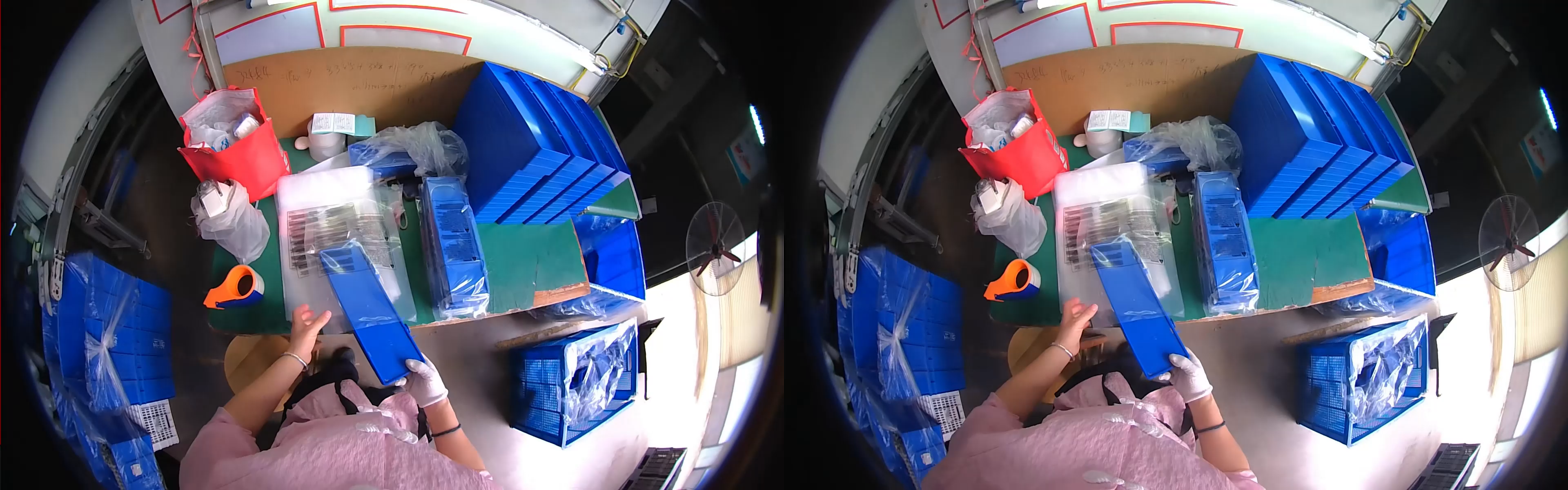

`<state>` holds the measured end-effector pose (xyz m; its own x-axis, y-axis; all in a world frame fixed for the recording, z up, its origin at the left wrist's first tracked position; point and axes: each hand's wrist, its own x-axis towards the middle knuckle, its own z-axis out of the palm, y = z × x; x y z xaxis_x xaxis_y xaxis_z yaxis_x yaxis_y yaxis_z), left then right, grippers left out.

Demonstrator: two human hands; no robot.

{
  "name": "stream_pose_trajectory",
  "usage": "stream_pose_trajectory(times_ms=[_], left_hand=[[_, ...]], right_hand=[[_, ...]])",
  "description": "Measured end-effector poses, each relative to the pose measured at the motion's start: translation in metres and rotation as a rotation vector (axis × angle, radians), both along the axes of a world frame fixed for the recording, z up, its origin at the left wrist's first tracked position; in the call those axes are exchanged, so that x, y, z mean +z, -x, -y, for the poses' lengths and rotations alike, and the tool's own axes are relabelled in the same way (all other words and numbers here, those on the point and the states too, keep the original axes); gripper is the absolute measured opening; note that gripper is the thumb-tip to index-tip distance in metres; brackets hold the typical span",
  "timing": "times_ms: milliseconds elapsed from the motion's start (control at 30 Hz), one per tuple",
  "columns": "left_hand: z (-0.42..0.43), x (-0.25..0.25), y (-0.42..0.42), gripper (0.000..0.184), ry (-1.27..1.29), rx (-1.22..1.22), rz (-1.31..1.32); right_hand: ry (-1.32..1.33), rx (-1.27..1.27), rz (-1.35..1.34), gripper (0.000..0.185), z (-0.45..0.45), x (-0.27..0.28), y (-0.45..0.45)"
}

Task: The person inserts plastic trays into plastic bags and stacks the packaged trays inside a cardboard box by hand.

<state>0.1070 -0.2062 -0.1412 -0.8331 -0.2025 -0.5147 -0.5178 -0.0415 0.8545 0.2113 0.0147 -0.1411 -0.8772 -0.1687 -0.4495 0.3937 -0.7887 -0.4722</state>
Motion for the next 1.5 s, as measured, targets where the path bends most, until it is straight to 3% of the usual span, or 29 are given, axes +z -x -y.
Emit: stream_pose_trajectory(times_ms=[33, 100, 133, 233, 367, 400, 467, 567, 600, 667, 700, 733, 767, 800, 833, 900, 967, 1000, 1033, 1100, 1133, 1200, 1233, 1267, 1300, 1333, 1367, 1400, 1500], left_hand=[[0.005, -0.011, 0.004, 0.045, -0.005, 0.01, -0.004], [0.01, -0.011, 0.018, 0.034, -0.689, -0.223, 0.102], [0.002, -0.012, 0.018, 0.018, -0.562, -0.146, 0.099], [0.015, -0.046, 0.016, 0.022, -0.536, -0.348, 0.034], [0.002, 0.003, -0.018, 0.023, -0.533, -0.496, 0.133], [0.0, 0.008, -0.022, 0.023, -0.578, -0.506, 0.133], [-0.003, 0.016, -0.021, 0.023, -0.722, -0.445, 0.164], [-0.01, 0.051, -0.006, 0.024, -0.573, -0.458, 0.019], [-0.013, 0.061, 0.001, 0.03, -0.538, -0.461, -0.002], [-0.018, 0.08, 0.019, 0.03, -0.552, -0.475, -0.053], [-0.021, 0.091, 0.029, 0.031, -0.564, -0.492, -0.097], [-0.025, 0.103, 0.039, 0.031, -0.569, -0.486, -0.107], [-0.029, 0.116, 0.047, 0.032, -0.595, -0.47, -0.161], [-0.033, 0.131, 0.056, 0.032, -0.624, -0.457, -0.215], [-0.035, 0.149, 0.064, 0.033, -0.671, -0.501, -0.251], [-0.039, 0.176, 0.076, 0.031, -0.685, -0.602, -0.343], [-0.042, 0.203, 0.082, 0.028, -0.661, -0.621, -0.417], [-0.04, 0.215, 0.086, 0.026, -0.659, -0.628, -0.42], [-0.033, 0.224, 0.091, 0.023, -0.649, -0.683, -0.524], [-0.003, 0.225, 0.098, 0.025, -0.619, -0.623, -0.841], [0.022, 0.222, 0.098, 0.045, -0.256, -0.438, -1.09], [0.084, 0.187, 0.088, 0.075, 0.366, -0.167, -1.124], [0.108, 0.16, 0.071, 0.078, 0.353, -0.191, -0.853], [0.12, 0.148, 0.052, 0.08, -0.132, -0.245, -0.467], [0.138, 0.117, 0.041, 0.07, -0.446, -0.342, -0.275], [0.129, 0.121, 0.024, 0.058, -0.748, -0.319, -0.206], [0.13, 0.119, 0.014, 0.037, -0.751, -0.297, -0.016], [0.131, 0.113, 0.013, 0.029, -0.745, -0.321, 0.004], [0.121, 0.097, 0.008, 0.018, -0.709, -0.276, 0.027]], right_hand=[[-0.005, 0.01, -0.004, 0.041, 0.001, -0.006, 0.001], [0.036, 0.057, -0.024, 0.042, 0.002, -0.01, 0.007], [0.029, 0.068, -0.032, 0.042, 0.004, -0.011, 0.01], [0.027, 0.046, -0.04, 0.041, 0.015, -0.008, 0.026], [0.121, -0.068, -0.081, 0.035, 0.028, -0.035, 0.062], [-0.079, -0.132, -0.138, 0.033, 0.033, -0.044, 0.075], [0.117, -0.231, 0.053, 0.031, 0.03, -0.043, 0.09], [0.029, -0.067, -0.048, 0.031, 0.02, -0.032, 0.099], [-0.305, -0.06, -0.034, 0.041, 0.02, -0.015, 0.099], [-1.333, -0.024, -0.511, 0.056, 0.001, 0.012, 0.102], [-1.666, 0.164, -0.359, 0.072, 0.001, 0.078, 0.089], [-1.972, 0.085, -0.27, 0.078, 0.006, 0.114, 0.081], [-2.23, -0.214, -0.527, 0.083, 0.01, 0.144, 0.077], [-2.465, -0.286, -0.65, 0.084, 0.021, 0.181, 0.074], [-2.476, -0.291, -0.649, 0.084, 0.028, 0.199, 0.083], [-2.583, -0.188, -0.92, 0.079, 0.041, 0.221, 0.102], [-2.27, -0.028, -0.91, 0.058, 0.03, 0.196, 0.142], [-2.02, 0.051, -0.734, 0.038, 0.028, 0.189, 0.149], [-2.048, -0.041, -0.764, 0.025, 0.025, 0.185, 0.153], [-1.771, 0.054, -0.545, 0.018, 0.017, 0.194, 0.144], [-1.561, 0.076, -0.558, 0.017, 0.006, 0.186, 0.139], [-1.193, 0.146, -0.432, 0.016, -0.016, 0.177, 0.121], [-1.191, 0.145, -0.421, 0.016, -0.021, 0.178, 0.113], [-1.042, 0.174, -0.316, 0.017, -0.022, 0.178, 0.103], [-0.888, 0.207, -0.198, 0.018, -0.022, 0.177, 0.092], [-0.833, 0.23, -0.138, 0.019, -0.021, 0.176, 0.082], [-0.824, 0.234, -0.114, 0.019, -0.019, 0.177, 0.077], [-0.732, 0.292, -0.127, 0.019, -0.017, 0.177, 0.072], [-0.604, 0.337, -0.114, 0.025, -0.024, 0.157, 0.053]])
